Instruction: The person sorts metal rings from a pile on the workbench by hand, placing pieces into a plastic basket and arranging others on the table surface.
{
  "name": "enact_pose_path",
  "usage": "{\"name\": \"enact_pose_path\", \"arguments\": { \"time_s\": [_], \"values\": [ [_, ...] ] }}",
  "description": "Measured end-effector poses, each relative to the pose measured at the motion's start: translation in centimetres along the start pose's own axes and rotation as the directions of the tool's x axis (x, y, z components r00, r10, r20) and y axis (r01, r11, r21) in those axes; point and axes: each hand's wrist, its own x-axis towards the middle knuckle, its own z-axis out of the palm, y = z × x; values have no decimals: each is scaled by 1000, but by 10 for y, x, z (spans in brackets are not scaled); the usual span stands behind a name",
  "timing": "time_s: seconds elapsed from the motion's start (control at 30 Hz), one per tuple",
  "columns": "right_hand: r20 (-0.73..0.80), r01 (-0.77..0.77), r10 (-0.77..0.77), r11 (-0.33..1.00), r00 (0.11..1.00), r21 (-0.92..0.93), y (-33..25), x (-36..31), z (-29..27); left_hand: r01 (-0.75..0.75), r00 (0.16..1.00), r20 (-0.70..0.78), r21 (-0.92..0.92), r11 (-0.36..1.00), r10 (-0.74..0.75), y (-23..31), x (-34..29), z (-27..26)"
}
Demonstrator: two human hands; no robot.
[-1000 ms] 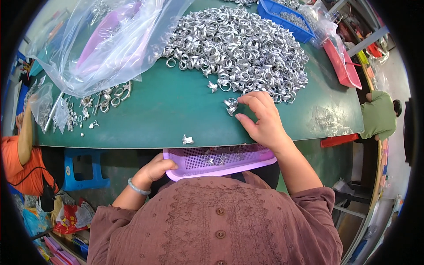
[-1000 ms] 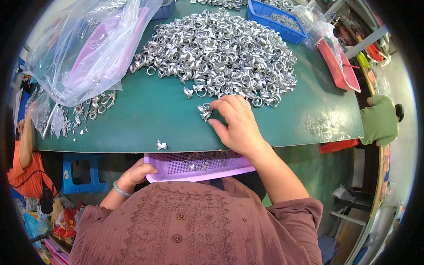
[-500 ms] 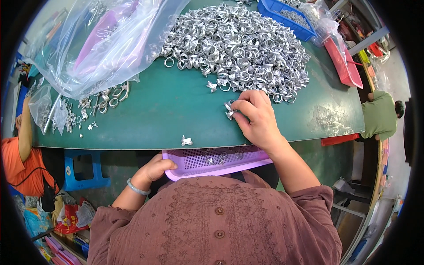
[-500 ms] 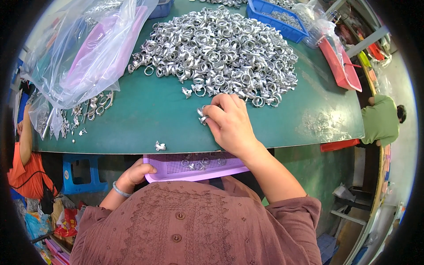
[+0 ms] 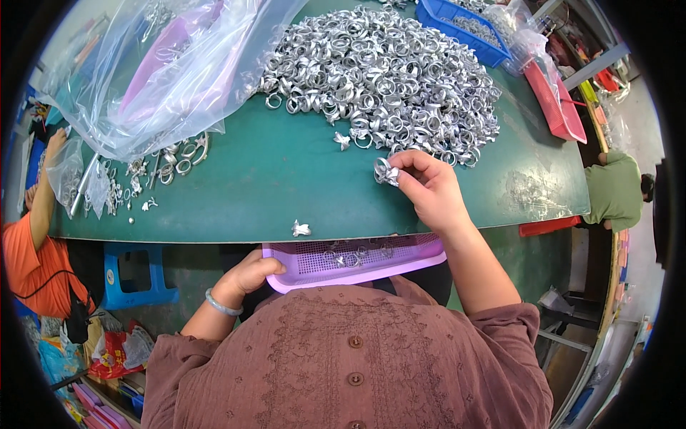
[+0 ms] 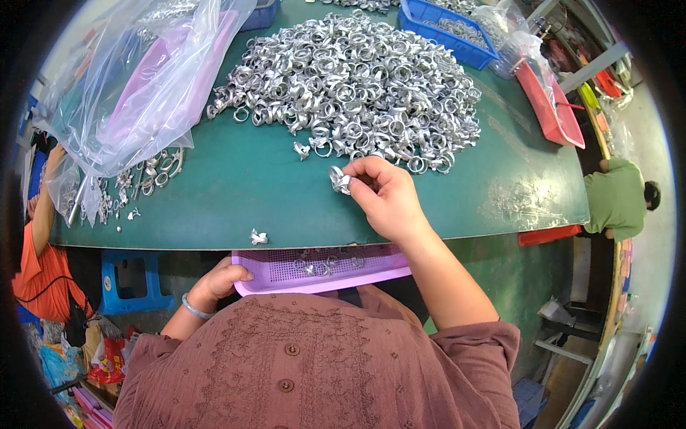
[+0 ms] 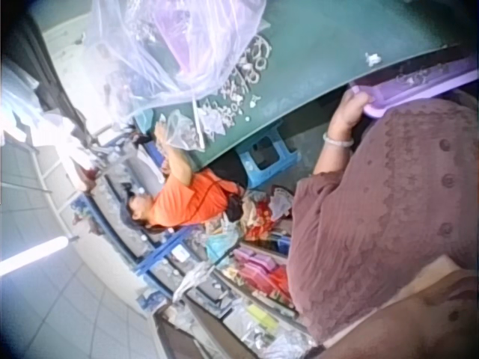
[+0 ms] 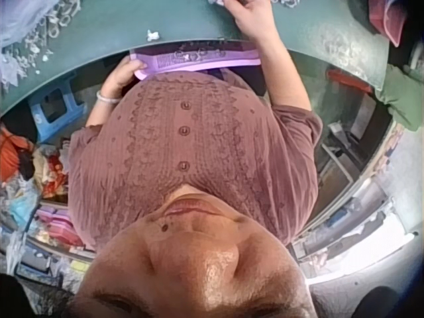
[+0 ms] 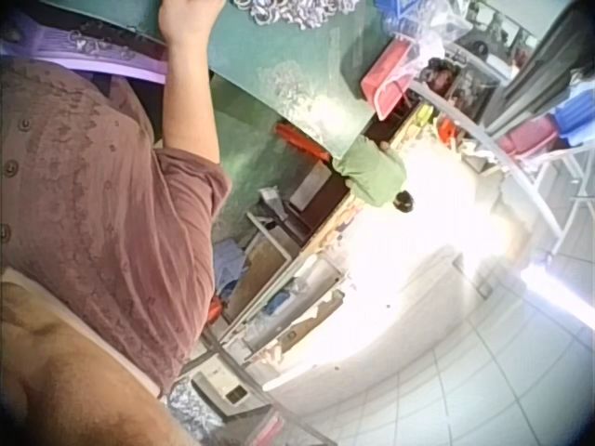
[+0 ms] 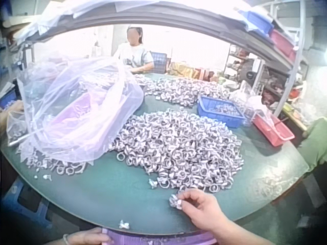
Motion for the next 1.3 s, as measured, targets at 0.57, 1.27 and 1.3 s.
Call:
{"name": "enact_pose_path", "arguments": {
  "time_s": [0.57, 1.27, 1.3],
  "values": [
    [176, -308, 259, 876, 950, 372, -21, 18, 2, -12, 1000, 8, 27, 1000, 11, -2, 0, -3],
    [146, 273, -231, 798, 962, -537, -21, 12, 22, -10, 1000, 29, 60, 998, 9, -2, 1, -6],
    [144, 273, -231, 797, 962, -538, -21, 11, 24, -16, 999, 35, 50, 999, 14, -2, 1, -5]
  ]
}}
